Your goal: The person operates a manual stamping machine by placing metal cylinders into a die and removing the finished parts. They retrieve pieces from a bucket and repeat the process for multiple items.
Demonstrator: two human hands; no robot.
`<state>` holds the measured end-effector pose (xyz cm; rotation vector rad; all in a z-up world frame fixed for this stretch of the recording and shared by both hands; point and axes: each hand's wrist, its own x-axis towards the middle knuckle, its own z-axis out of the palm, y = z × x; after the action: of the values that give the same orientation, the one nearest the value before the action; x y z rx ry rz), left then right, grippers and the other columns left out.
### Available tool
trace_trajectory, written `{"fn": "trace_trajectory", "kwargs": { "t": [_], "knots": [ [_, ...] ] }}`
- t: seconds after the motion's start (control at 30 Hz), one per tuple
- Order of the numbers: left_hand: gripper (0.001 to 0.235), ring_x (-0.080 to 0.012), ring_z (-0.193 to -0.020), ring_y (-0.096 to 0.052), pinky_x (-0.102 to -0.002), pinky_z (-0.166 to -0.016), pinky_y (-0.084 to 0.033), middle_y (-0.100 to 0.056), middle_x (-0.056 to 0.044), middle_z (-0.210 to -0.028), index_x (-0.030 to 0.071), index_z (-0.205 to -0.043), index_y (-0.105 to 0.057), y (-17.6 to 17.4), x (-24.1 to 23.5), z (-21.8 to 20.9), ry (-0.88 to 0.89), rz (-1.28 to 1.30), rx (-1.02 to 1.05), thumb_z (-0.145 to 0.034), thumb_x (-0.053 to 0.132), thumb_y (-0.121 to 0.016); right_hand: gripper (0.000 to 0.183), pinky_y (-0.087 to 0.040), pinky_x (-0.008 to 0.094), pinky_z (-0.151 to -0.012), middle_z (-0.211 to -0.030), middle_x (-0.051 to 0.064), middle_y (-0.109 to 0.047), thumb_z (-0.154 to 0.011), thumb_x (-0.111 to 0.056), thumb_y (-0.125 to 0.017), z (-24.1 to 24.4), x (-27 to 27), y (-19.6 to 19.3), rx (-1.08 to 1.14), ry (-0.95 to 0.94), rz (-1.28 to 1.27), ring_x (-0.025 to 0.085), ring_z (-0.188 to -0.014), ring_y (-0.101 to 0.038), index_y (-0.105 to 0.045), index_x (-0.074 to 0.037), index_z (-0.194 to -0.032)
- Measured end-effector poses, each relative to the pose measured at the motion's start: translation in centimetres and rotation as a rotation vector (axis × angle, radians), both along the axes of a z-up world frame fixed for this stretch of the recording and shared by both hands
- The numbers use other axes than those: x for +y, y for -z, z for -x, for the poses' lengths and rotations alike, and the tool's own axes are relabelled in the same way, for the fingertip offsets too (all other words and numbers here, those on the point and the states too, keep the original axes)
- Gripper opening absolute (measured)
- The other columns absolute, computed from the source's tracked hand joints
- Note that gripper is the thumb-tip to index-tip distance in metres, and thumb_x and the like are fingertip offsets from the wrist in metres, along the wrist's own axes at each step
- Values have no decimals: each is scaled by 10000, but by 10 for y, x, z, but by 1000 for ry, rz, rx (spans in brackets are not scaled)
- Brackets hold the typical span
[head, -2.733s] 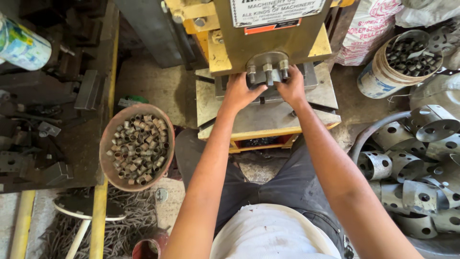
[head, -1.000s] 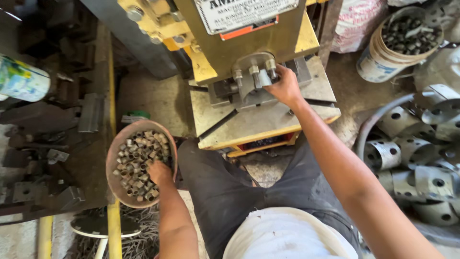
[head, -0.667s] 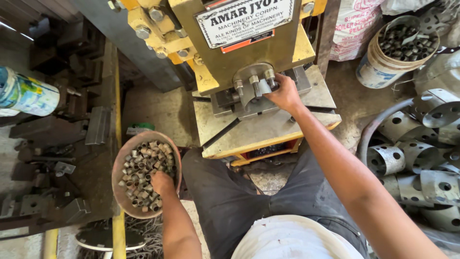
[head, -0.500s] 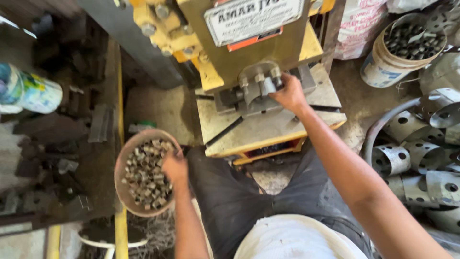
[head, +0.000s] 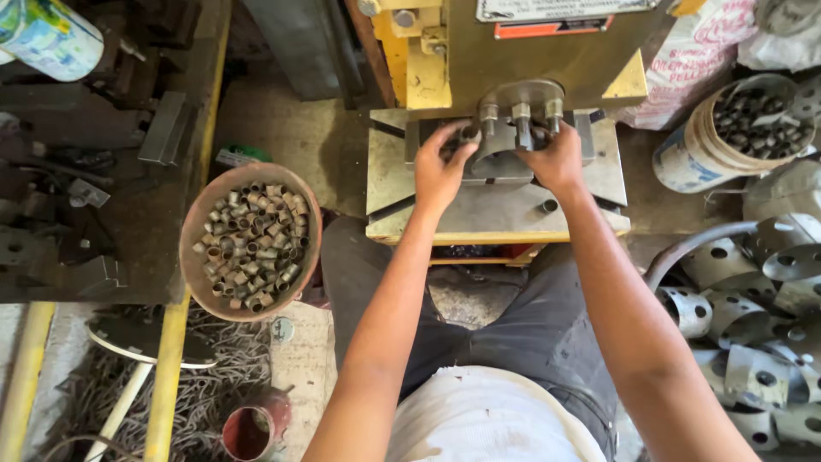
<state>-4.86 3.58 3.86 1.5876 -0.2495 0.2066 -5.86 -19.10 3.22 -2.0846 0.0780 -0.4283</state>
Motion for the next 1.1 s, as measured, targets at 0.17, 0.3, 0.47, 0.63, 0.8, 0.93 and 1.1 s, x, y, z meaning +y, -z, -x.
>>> {"fn": "trace_trajectory", "kwargs": {
  "t": [0.17,0.3,0.47,0.63,0.8,0.93,1.1],
  "knots": [
    [317,-237,-852,-724,-376,-795,-564,-769,-178,-938,-11,-1022,-764,7,-35,-32,-90,-244,-108,-851,245,-843,422,-568,366,-791,-970,165,-766,-746,-163,-892,0,-2,1,-20,17,0,214,-872,-739,-702,23,-1074],
    [285,-210,-727,-685,-371,-715,-545,-758,-133,-796,-23,-924,-743,17,-39,-44,-42,-223,-23,-852,231,-852,393,-562,441,-756,-902,218,-731,-705,-159,-867,-4,-2,4,-146,98,111,377,-847,-715,-700,13,-1017],
    [267,-195,-722,-651,-368,-728,-547,-763,-116,-811,-28,-931,-730,20,-42,-52,-3,-162,-133,-857,200,-848,340,-559,477,-774,-912,214,-709,-685,-154,-851,-13,-7,3,-133,77,142,441,-902,-682,-697,2,-945],
    [262,-256,-688,-707,-385,-705,-551,-734,-121,-763,-23,-898,-697,25,-54,-60,-104,-391,-71,-821,185,-836,297,-553,464,-774,-976,206,-699,-748,-174,-888,-7,-13,-5,-279,13,120,423,-903,-682,-748,-19,-959],
    [242,-325,-819,-745,-425,-765,-564,-750,-163,-869,-17,-950,-702,40,-54,-67,-102,-395,-247,-836,171,-803,280,-567,448,-806,-1033,207,-701,-763,-159,-877,-9,-13,4,-356,11,125,408,-948,-689,-763,-26,-981],
    [291,-300,-822,-775,-413,-771,-576,-765,-143,-837,6,-910,-702,38,-46,-79,-29,-535,-18,-842,275,-789,289,-559,439,-793,-1002,178,-723,-765,-174,-900,-5,-12,1,-236,24,104,387,-938,-709,-762,-21,-968],
    [343,-360,-902,-720,-449,-797,-549,-767,-145,-923,75,-980,-759,39,-37,-94,52,-766,-63,-858,395,-764,293,-565,401,-765,-1015,162,-751,-811,-188,-899,0,-8,-7,-254,39,67,344,-916,-731,-771,-29,-1020]
  ]
}}
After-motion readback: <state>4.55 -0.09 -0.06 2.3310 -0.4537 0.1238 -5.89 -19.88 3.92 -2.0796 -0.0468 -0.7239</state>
